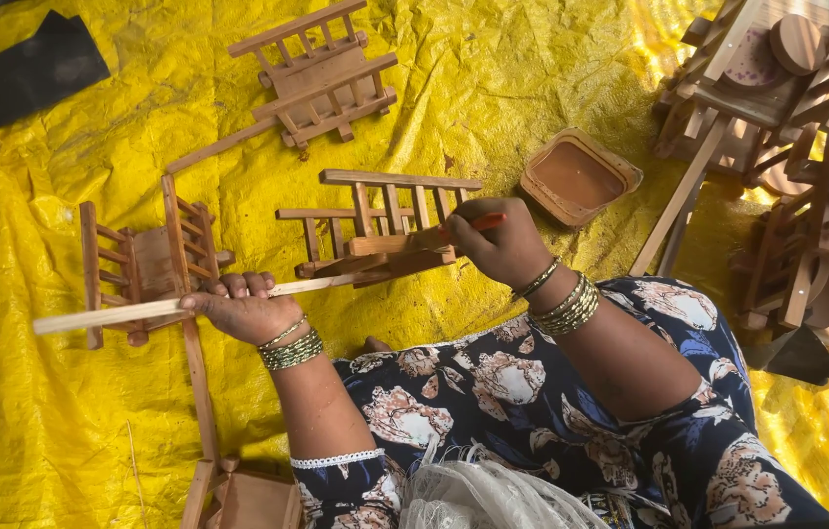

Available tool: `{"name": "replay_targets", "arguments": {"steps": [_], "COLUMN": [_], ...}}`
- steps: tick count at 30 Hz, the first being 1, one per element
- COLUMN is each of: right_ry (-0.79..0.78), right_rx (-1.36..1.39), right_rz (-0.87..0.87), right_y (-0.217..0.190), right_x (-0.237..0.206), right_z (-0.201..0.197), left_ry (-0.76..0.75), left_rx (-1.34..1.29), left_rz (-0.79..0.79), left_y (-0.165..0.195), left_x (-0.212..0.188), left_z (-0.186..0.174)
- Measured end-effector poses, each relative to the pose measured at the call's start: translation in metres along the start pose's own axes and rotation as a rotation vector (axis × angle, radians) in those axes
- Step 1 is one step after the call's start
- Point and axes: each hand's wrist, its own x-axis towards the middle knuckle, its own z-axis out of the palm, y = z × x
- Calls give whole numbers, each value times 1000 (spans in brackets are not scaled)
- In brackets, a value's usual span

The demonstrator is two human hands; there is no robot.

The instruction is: The person sits on a yellow tarp and applies a brown stain or varnish to small wooden chair frames using a paintbrush. They hold each chair steady with one hand, dip the brush into a shallow container of stain, and brush the liquid over the wood surfaces, rotating the chair to reach different sides.

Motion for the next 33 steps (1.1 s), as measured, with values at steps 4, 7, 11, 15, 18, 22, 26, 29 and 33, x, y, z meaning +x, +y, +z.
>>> {"name": "replay_targets", "arguments": {"steps": [4,7,11,15,18,22,26,29,33], "right_ry": [-40,30,58,37,-37,-5,233,141,0], "right_rx": [221,390,414,380,329,278,-71,-169,-364], "right_rz": [4,45,89,203,265,295,112,-128,-442], "right_y": [-17,42,87,176,220,259,264,233,182], "right_x": [58,17,-9,-73,-113,-175,-226,-230,-237], "right_z": [76,85,105,100,86,71,65,75,95], "left_ry": [-47,-48,-56,-40,-20,-25,-41,-81,-20], "left_rx": [67,61,37,34,41,65,69,7,64], "left_rz": [68,64,63,69,62,78,62,14,53], "left_y": [13,-13,-15,-43,-56,-92,-119,-126,-136], "left_x": [66,42,54,21,5,-32,-73,-86,-112], "left_z": [7,-35,-68,-137,-169,-211,-243,-237,-218]}}
